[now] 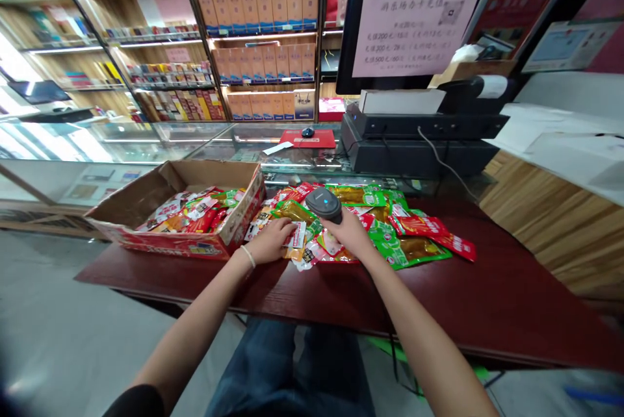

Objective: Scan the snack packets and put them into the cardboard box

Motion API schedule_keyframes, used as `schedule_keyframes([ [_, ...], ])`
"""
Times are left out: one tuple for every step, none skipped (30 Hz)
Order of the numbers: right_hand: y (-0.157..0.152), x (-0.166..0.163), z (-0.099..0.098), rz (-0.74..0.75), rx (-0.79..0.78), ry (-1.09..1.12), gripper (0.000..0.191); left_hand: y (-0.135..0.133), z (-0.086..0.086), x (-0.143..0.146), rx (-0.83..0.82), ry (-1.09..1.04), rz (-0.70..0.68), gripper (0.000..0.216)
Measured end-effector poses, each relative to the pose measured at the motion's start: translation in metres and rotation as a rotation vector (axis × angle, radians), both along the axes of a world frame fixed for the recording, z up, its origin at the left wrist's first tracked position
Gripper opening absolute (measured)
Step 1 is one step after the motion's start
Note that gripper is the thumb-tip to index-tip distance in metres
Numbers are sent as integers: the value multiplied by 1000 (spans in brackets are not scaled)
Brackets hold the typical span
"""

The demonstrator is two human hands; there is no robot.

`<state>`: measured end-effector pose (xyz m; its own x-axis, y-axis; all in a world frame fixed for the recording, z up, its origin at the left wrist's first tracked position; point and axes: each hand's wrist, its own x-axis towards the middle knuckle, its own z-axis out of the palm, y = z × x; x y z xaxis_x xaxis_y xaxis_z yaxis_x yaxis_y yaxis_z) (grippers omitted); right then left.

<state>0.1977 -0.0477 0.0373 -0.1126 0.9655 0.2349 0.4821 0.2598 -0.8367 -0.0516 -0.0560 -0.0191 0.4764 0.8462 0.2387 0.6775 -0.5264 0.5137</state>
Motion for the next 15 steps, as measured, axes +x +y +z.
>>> schedule_keyframes([
  [2,1,0,12,1,7,30,2,-1,2,14,-8,1,61],
  [5,2,1,22,4,15,30,4,0,3,18,-29,7,57],
  [8,2,2,27,9,21,30,6,2,4,11,-65,20,53],
  [10,3,3,28,12,25,30,8,6,4,-3,-113,34,50],
  [13,4,4,27,9,29,30,10,11,4,-22,-175,50,47],
  [15,5,4,27,-1,32,30,12,16,5,-44,-254,67,46],
  [17,6,5,28,-15,33,29,14,23,6,-69,-348,84,45],
  [19,7,5,30,-31,37,27,16,30,7,-90,-451,97,44],
  [21,9,5,38,-50,48,26,18,38,10,-99,-558,110,43],
  [22,11,4,47,-66,66,26,21,45,14,-92,-664,132,41],
  [22,13,2,57,-79,94,28,25,51,18,-71,-767,165,38],
  [22,16,1,67,-91,128,30,29,55,23,-41,-864,204,34],
  [22,18,-2,75,-103,167,33,34,57,29,-17,-960,246,32],
  [22,21,-4,81,-115,204,34,40,57,35,-15,-1060,288,30],
  [21,23,-6,83,-125,237,35,47,55,40,-48,-1164,325,28],
])
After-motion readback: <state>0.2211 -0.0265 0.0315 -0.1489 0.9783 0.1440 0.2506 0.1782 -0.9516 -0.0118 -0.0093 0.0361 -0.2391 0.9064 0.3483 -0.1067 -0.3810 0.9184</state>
